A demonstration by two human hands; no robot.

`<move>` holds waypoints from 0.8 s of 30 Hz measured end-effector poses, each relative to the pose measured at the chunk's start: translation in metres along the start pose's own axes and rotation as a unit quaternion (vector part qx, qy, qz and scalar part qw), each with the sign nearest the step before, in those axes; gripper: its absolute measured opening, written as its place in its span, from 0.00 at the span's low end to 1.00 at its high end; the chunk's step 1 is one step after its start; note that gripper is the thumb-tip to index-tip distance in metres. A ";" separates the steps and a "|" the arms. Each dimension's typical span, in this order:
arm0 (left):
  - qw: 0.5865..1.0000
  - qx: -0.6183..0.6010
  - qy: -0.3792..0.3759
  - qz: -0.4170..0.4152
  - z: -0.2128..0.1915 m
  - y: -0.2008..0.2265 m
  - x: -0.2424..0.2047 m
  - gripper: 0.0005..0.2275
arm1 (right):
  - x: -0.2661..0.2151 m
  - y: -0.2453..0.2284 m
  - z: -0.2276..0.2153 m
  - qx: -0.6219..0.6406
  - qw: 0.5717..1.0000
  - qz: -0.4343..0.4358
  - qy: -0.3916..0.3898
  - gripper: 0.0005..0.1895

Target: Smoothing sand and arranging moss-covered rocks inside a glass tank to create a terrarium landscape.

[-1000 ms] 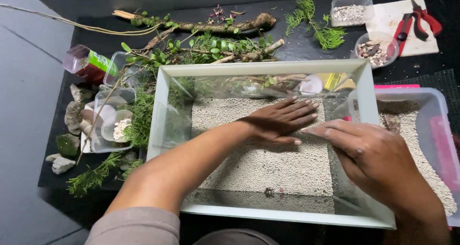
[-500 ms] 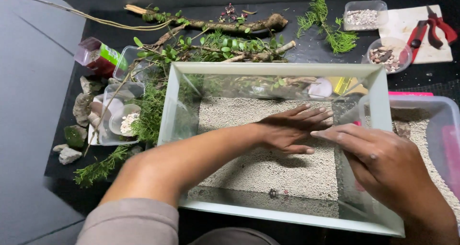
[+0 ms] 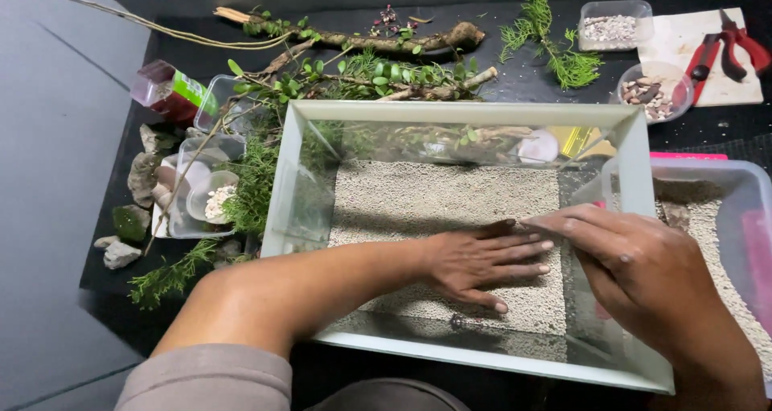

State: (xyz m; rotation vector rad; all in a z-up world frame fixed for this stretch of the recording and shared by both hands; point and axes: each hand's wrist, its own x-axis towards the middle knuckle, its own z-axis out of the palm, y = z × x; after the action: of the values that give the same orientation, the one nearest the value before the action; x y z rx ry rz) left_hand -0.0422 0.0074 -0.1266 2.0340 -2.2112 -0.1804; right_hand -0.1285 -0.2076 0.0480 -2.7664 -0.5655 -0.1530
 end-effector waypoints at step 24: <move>0.998 0.019 -0.043 -0.043 -0.152 -0.028 -0.037 0.20 | -0.006 0.012 0.003 0.025 0.999 0.002 -0.040 0.23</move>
State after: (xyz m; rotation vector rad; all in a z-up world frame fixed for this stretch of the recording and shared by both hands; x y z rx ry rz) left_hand 0.0153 0.0421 0.0172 2.1820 -2.1941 -0.2419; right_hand -0.1287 -0.2195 0.0410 -2.7355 -0.5772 -0.0261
